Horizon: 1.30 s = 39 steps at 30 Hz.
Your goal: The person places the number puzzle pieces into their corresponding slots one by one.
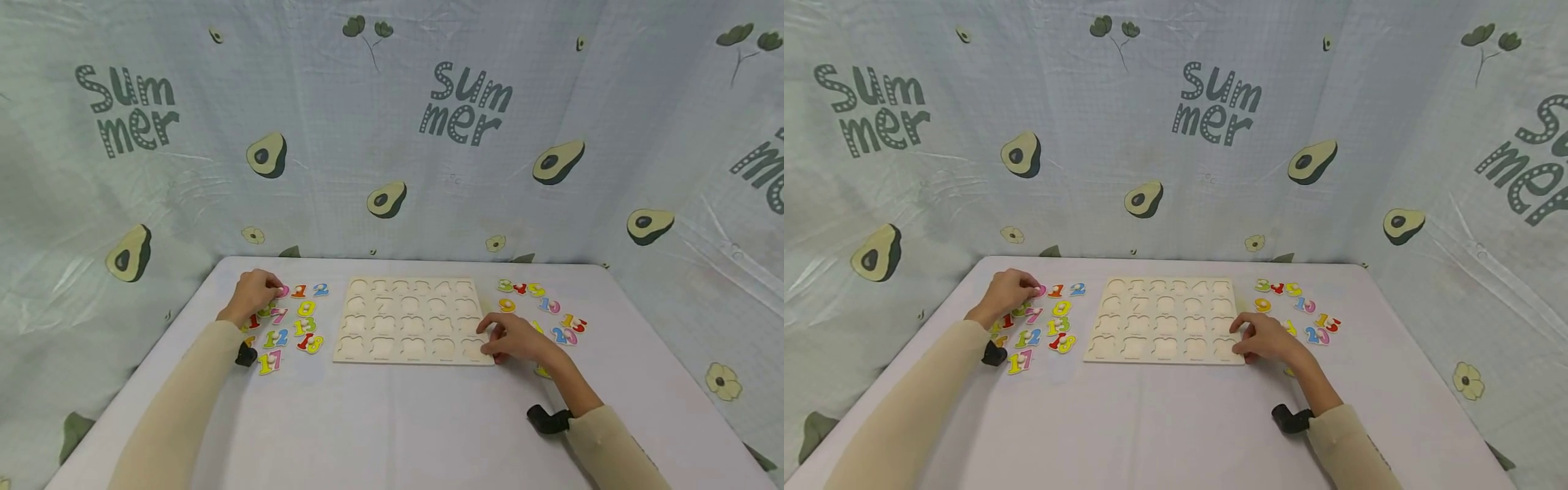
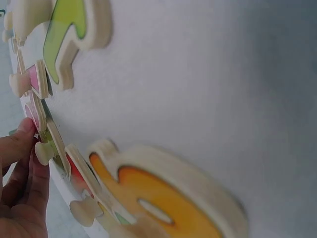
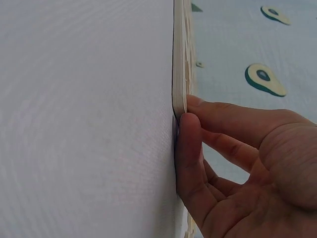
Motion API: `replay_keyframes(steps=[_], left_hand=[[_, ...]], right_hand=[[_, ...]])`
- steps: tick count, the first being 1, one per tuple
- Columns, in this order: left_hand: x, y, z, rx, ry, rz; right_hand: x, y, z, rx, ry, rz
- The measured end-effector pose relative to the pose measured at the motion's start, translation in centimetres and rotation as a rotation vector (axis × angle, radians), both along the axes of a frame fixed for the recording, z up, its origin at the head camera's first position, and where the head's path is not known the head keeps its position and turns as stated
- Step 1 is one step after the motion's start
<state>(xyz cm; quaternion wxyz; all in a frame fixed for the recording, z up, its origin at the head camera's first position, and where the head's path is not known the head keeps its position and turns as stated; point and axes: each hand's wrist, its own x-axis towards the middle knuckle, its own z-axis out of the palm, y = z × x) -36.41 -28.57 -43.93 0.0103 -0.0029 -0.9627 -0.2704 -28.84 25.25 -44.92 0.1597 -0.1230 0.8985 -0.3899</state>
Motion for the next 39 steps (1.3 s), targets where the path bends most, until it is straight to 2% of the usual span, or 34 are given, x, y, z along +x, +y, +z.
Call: replay_keyframes(steps=[7,12,23,31,39], left_hand=[[0.0,-0.3,0.5,0.018,0.001,0.002],[-0.1,0.0,0.8,0.001,0.010,-0.011],[-0.4,1.6,2.1,-0.008,0.070,-0.042],[-1.3,2.9,2.2,-0.021,0.098,-0.078],[-1.6,4.8,2.6,-0.011,0.142,-0.123]], right_hand=[[-0.3,0.2,-0.3,-0.006,-0.013,-0.014],[-0.2,0.2,0.0,-0.027,-0.011,0.009],[0.0,0.1,0.3,-0.042,-0.013,0.018],[0.0,0.0,0.0,-0.043,-0.022,0.002],[0.0,0.0,0.0,-0.022,-0.018,-0.027]])
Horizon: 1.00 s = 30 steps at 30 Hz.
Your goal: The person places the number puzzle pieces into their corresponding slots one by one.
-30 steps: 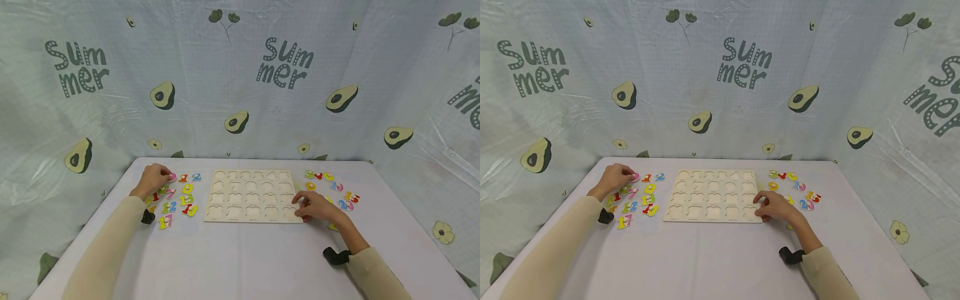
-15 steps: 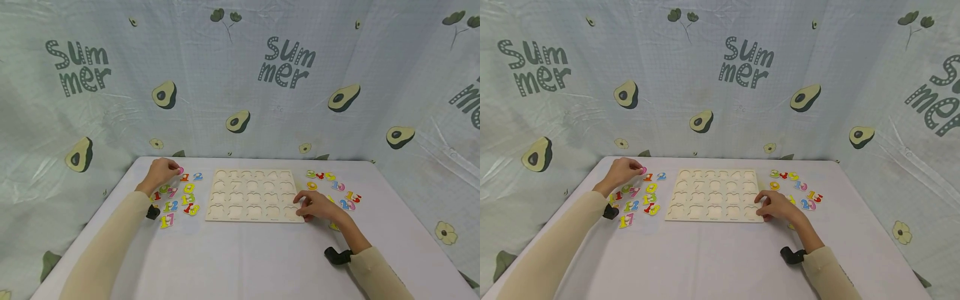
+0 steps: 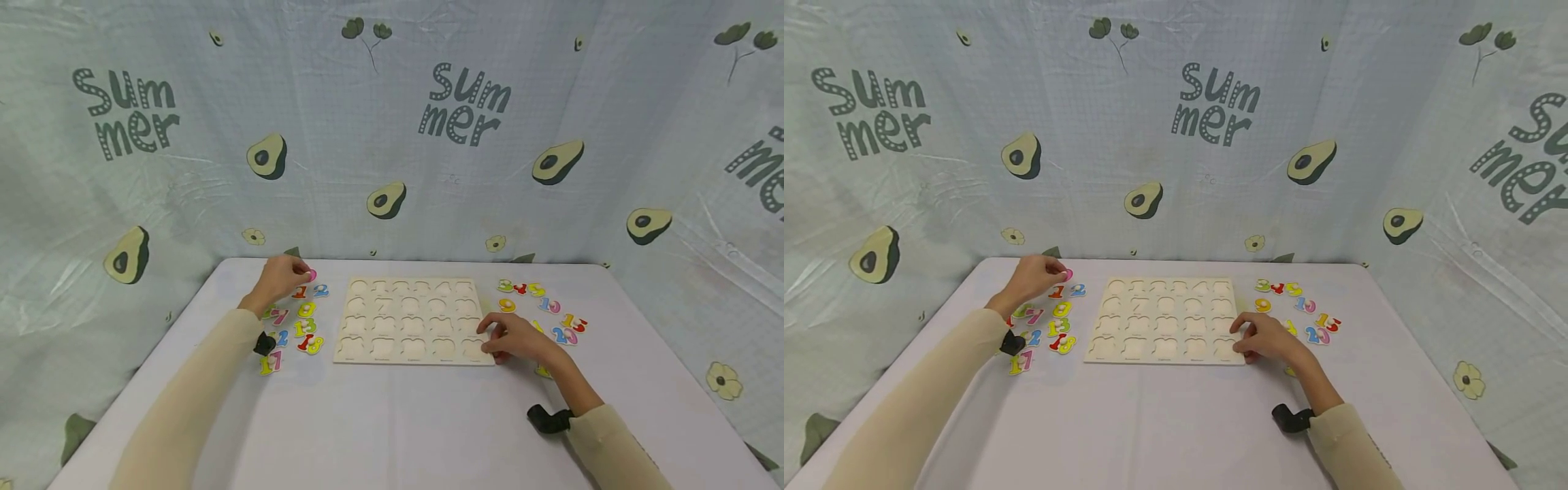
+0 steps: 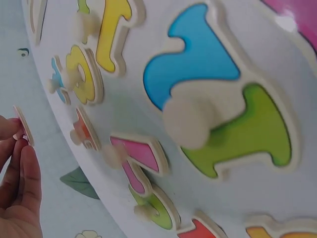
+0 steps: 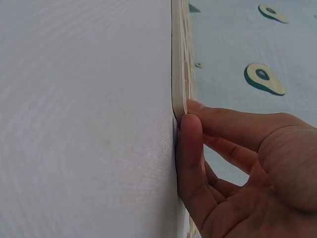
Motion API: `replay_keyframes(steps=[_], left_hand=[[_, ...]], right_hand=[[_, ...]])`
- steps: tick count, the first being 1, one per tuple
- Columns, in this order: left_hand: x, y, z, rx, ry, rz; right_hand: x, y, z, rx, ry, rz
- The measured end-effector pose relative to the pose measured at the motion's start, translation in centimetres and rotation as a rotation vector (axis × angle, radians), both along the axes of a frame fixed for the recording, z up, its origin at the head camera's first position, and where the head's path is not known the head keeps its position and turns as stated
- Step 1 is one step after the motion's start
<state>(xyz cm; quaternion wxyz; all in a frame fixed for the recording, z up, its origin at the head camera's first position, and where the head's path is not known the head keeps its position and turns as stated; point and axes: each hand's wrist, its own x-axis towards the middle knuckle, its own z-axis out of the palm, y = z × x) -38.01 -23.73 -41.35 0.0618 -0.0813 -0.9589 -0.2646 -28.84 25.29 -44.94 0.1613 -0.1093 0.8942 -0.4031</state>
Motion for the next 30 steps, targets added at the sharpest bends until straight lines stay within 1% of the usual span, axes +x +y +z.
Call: replay_keyframes(steps=[4,8,14,19,23,26,30], left_hand=[[-0.2,1.0,-0.1,-0.011,0.023,-0.034],[-0.6,2.0,-0.3,-0.010,0.038,-0.059],[-1.3,3.7,-0.7,0.006,0.022,-0.081],[-1.4,5.0,-0.9,0.011,0.023,-0.111],[-1.4,6.0,-0.9,0.009,0.022,-0.124],[-1.8,6.7,-1.0,0.015,0.010,-0.126],[-2.3,7.6,-1.3,0.008,0.008,-0.146]], right_hand=[[0.0,0.0,0.0,0.000,0.010,0.003],[0.1,0.0,0.0,0.002,0.013,-0.001],[0.0,-0.1,0.0,0.007,0.007,-0.011],[-0.1,0.0,-0.2,0.005,0.017,-0.001],[-0.1,-0.1,-0.2,0.004,0.016,-0.003],[-0.2,0.0,-0.2,0.004,0.021,-0.002],[-0.4,0.1,-0.4,0.000,0.026,0.002]])
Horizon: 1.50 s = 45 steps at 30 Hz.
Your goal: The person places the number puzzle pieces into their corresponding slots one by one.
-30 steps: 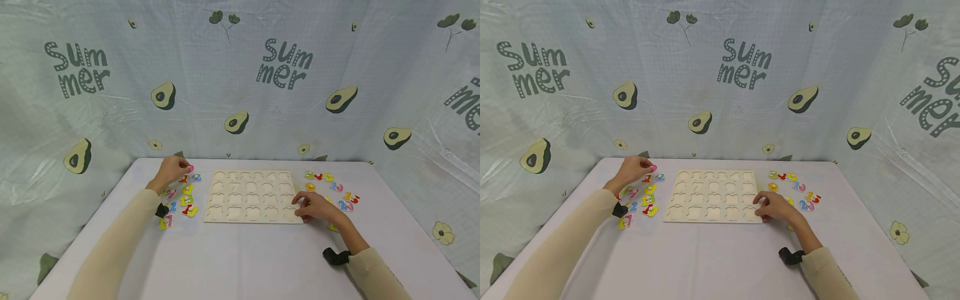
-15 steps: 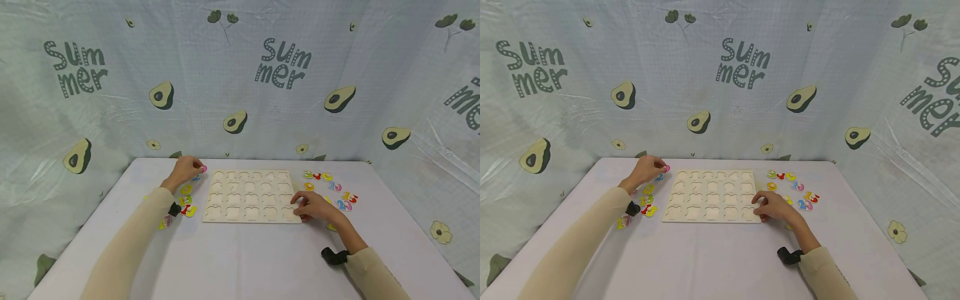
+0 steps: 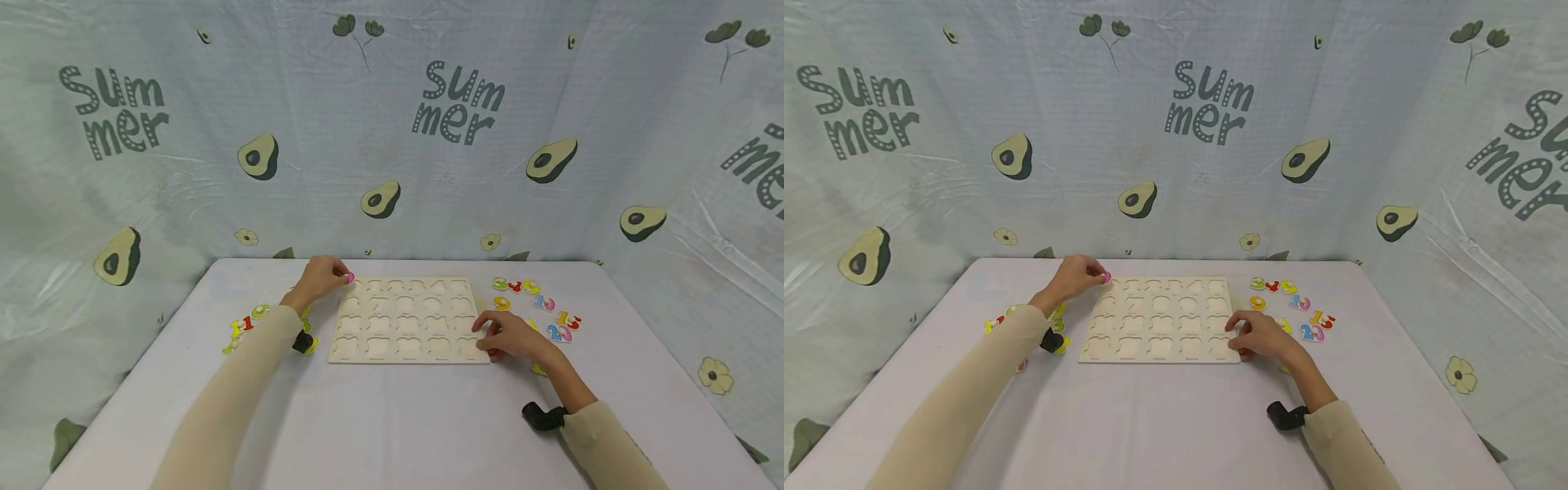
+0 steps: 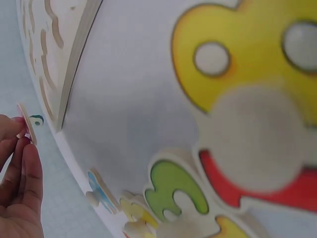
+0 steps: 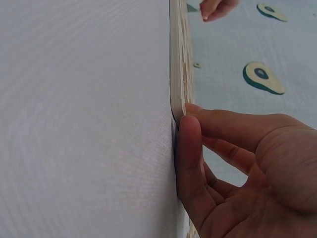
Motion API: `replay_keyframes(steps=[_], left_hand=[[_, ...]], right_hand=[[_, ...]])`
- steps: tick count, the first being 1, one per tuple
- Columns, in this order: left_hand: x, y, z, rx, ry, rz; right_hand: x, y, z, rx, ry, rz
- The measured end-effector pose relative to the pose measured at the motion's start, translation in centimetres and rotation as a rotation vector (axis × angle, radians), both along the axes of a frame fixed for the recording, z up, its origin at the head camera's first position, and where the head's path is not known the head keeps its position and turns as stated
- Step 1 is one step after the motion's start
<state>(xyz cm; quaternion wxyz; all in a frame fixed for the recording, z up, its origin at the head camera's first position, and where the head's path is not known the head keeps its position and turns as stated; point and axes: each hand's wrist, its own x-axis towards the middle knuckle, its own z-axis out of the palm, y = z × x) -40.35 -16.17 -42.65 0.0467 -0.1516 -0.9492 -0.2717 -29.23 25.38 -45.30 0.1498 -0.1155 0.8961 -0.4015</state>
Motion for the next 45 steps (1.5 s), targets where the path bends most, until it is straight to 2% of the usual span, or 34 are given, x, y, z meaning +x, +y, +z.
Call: replay_keyframes(steps=[9,14,27,36,45], left_hand=[[-0.4,1.0,-0.4,0.004,-0.041,0.009],[-0.5,1.2,-0.5,-0.016,-0.038,0.009],[0.0,1.9,-0.7,-0.074,-0.091,0.014],[-0.1,2.2,-0.9,-0.089,-0.120,0.021],[-0.2,2.3,-1.0,-0.116,-0.116,0.016]], right_hand=[[0.0,0.0,0.1,-0.011,0.001,-0.005],[-0.1,0.0,0.2,-0.012,0.001,-0.001],[-0.1,-0.1,0.2,-0.007,-0.009,0.000],[0.0,0.0,0.1,-0.007,-0.003,0.001],[-0.1,0.1,-0.1,0.003,-0.004,-0.002]])
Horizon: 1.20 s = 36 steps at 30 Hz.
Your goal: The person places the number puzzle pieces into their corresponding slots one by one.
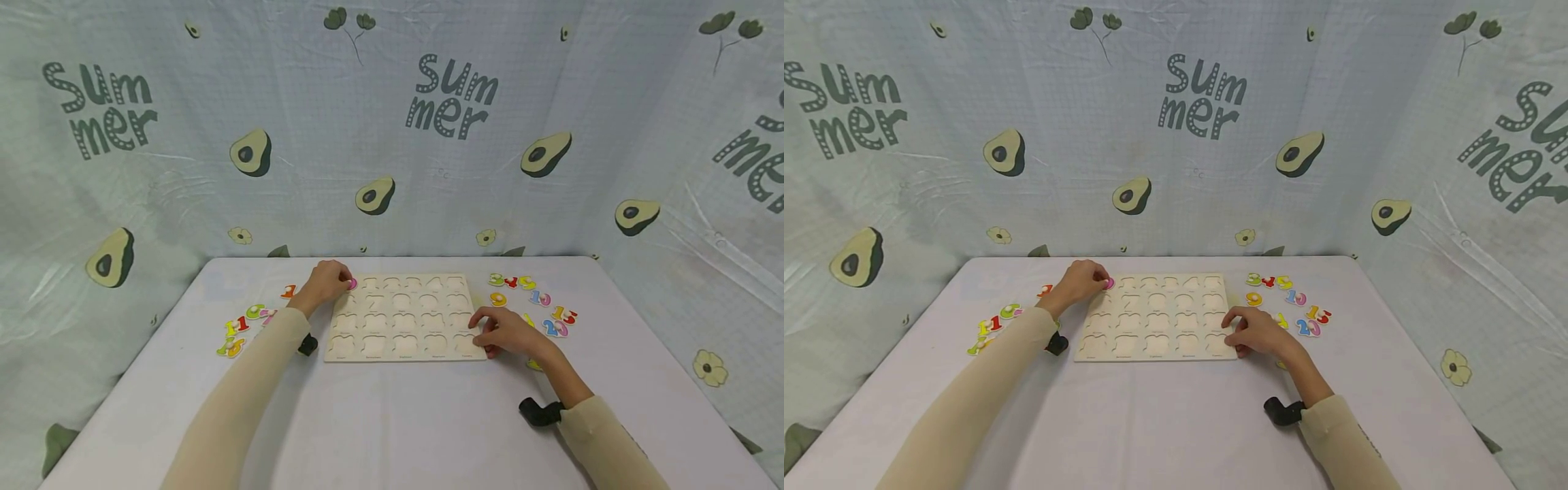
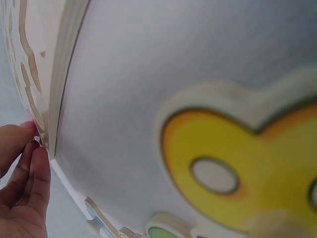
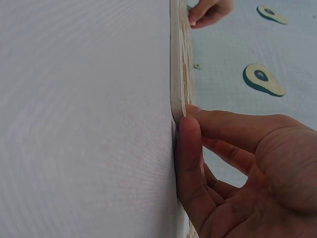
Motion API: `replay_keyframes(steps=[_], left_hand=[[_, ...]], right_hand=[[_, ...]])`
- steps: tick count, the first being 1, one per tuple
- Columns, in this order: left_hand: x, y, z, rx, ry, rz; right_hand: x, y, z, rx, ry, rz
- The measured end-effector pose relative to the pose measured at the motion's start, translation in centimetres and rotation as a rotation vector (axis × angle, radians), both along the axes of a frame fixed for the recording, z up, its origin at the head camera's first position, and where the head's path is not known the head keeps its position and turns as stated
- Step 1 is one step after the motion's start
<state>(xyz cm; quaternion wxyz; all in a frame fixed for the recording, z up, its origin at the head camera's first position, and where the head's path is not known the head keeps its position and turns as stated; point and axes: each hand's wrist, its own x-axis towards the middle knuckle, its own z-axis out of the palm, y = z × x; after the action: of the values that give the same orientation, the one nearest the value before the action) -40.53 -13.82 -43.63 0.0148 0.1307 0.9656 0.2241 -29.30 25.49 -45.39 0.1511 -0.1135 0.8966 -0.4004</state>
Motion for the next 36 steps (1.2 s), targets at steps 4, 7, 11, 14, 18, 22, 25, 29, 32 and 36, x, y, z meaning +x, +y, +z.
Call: replay_keyframes(steps=[4,7,11,14,18,22,25,29,32,36], left_hand=[[0.0,-0.1,-0.2,-0.002,0.014,-0.007],[-0.1,-0.1,-0.3,-0.003,0.013,-0.001],[0.0,0.1,-0.1,-0.009,-0.009,0.013],[0.1,0.2,0.1,-0.025,-0.018,0.010],[0.0,0.2,0.3,-0.042,-0.025,0.002],[0.0,0.1,0.5,-0.043,-0.047,0.009],[0.1,-0.1,0.6,-0.041,-0.040,0.000],[0.4,-0.6,0.8,-0.021,-0.021,-0.008],[0.5,-1.1,1.0,0.004,0.013,-0.003],[0.6,-1.9,1.3,0.048,0.082,-0.003]], right_hand=[[-0.1,-0.1,0.1,0.002,0.001,0.000],[-0.1,-0.1,0.2,0.004,0.000,-0.003],[-0.2,-0.1,0.1,0.004,-0.004,-0.007],[-0.2,-0.1,0.0,-0.002,-0.008,-0.007],[-0.3,0.0,0.0,-0.015,-0.010,-0.002],[-0.3,0.0,0.0,-0.018,-0.008,0.007],[-0.3,0.0,0.0,-0.019,-0.007,0.008],[-0.3,-0.1,0.0,-0.019,-0.015,0.001],[-0.3,0.0,0.0,-0.018,-0.021,-0.002],[-0.2,0.0,0.1,-0.011,-0.018,-0.007]])
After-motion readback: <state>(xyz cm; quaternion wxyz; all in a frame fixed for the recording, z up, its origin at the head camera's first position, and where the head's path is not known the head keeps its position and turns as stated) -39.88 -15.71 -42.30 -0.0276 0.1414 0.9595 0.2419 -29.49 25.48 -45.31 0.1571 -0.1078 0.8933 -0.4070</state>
